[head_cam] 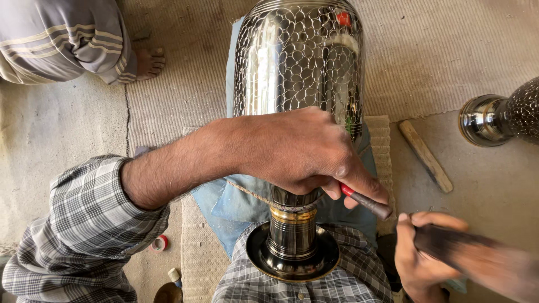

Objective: The person sits cross-legged on the floor with a large engraved brass vase held between their legs. They hold a red-handled punch against the vase surface with one hand and repeatedly strike it with a wooden mallet held in the other hand, repositioning the punch along the pattern as they work.

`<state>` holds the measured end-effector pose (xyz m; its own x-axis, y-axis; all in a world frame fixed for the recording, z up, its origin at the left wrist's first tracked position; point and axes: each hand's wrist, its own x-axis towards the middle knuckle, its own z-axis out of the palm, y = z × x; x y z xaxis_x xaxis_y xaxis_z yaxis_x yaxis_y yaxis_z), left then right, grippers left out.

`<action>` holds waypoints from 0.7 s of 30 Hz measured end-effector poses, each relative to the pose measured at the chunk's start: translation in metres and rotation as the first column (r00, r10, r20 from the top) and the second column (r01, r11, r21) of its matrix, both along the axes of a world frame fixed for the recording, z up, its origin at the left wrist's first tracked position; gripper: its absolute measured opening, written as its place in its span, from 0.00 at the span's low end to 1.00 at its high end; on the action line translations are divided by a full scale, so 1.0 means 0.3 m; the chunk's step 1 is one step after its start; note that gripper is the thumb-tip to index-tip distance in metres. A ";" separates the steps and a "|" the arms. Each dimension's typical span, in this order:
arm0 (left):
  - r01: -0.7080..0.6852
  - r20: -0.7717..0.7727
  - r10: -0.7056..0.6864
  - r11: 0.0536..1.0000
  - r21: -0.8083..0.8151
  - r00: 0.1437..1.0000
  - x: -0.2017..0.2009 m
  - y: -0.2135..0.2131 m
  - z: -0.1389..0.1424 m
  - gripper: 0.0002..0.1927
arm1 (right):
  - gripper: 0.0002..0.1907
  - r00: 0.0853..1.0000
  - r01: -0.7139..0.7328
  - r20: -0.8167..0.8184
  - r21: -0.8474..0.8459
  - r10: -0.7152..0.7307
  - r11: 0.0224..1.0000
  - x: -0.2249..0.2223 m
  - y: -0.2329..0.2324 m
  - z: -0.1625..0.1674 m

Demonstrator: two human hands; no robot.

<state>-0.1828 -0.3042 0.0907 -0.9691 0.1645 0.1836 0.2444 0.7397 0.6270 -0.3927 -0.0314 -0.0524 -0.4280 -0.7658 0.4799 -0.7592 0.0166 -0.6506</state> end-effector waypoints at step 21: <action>0.033 0.047 -0.040 0.991 0.129 0.998 -0.074 -0.037 -0.011 0.26 | 0.22 0.984 0.004 -0.179 0.075 0.010 0.997 -0.044 -0.035 0.041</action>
